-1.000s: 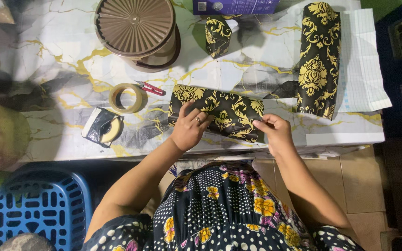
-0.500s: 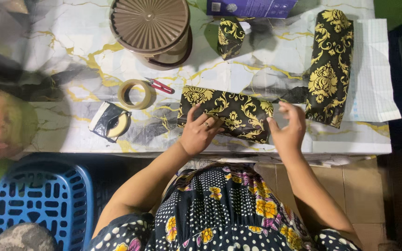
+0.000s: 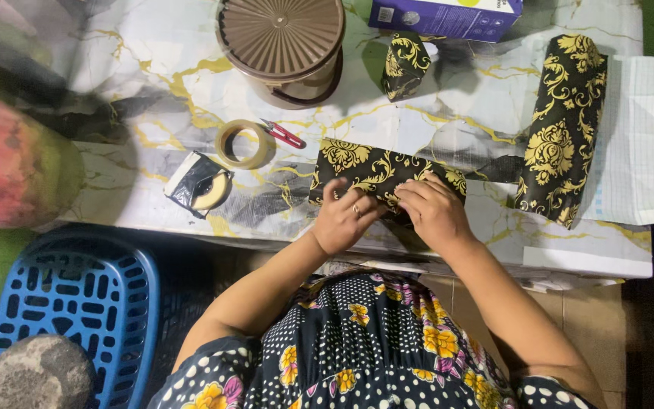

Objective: The person wraps a small cylindrical item and then a white box with black and gold patterned wrapping paper. They fold the paper around each item, crease the edges, and secure the folds with clear tape.

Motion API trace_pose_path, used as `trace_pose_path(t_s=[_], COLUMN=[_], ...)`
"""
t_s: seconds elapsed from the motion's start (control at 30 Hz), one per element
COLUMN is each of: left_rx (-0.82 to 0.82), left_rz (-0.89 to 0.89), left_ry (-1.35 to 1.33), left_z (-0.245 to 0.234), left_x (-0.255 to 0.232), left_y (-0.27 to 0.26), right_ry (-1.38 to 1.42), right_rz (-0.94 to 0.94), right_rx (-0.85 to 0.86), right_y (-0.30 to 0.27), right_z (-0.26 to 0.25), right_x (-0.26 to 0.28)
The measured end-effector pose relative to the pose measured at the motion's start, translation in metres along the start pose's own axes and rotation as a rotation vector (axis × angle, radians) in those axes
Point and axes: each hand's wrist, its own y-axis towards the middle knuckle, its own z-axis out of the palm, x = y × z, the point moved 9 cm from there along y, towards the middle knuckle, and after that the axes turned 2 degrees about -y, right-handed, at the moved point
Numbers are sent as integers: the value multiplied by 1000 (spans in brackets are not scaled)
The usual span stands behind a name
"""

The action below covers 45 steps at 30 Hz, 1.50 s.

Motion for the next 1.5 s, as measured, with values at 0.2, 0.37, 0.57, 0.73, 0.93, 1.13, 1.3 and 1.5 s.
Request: trace_pose_path(t_s=[0.2,0.37,0.57,0.73,0.93,1.13,1.3,1.5], left_rx=[14,7,41,83,120,163,178,291], left_rz=[-9,-40,-31,-60,-73,-55,-49,-51], left_ry=[-73,-110,-79,-53,-35,7,50,134], left_z=[-8,-19,-21,-19,-10,-3,-3,10], left_x=[-4,2,-3,-4,-8,-10,-13,-18], left_y=[-5,-7,-11,-13,-12,-7,-9,-8], right_ry=[-92,-79,-34,17,37,-206,-334,-214], right_rz=[-164,-167,-162,-92,-1,-113,-141,-29], right_rx=[62,83,153,244,356,407,203,123], right_y=[12,29,33,26,21,23,24,34], right_z=[-2,-3,0,-10,-6,-2,-3,-1], right_x=[22,28,30,11,-15,13,6,-15])
